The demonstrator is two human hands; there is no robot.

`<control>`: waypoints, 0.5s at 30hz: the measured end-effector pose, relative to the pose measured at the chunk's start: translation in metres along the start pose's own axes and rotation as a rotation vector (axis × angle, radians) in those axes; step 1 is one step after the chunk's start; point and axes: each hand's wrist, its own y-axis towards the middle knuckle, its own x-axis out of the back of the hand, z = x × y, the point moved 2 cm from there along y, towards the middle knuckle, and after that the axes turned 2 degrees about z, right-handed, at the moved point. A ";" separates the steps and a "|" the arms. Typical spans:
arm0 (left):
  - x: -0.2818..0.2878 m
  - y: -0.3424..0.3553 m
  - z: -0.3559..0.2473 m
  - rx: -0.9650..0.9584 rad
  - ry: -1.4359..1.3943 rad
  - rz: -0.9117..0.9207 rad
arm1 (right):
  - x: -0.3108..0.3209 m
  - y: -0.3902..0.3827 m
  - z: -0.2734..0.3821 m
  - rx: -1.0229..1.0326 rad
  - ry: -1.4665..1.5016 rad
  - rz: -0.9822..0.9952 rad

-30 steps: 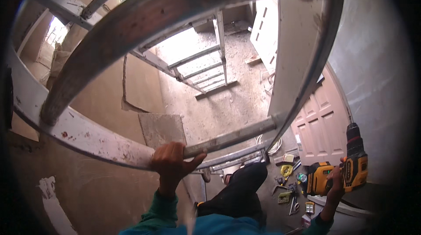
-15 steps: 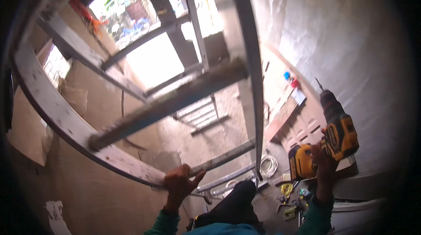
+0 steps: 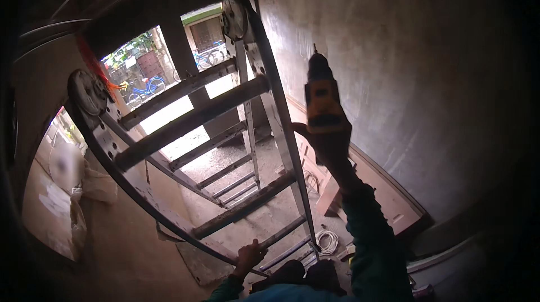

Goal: The person prepares a power drill by adjusting the chuck, then climbs a metal ladder to secure a metal stud to the ceiling frame using the drill.

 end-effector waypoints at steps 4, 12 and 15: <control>-0.012 0.022 0.005 0.004 0.036 0.085 | -0.018 0.015 0.005 -0.152 0.034 0.059; -0.013 0.030 0.005 -0.010 0.087 0.269 | -0.039 0.001 0.012 -0.229 0.058 0.150; -0.001 0.025 0.007 0.007 0.135 0.427 | -0.062 -0.020 -0.011 -0.158 0.059 0.200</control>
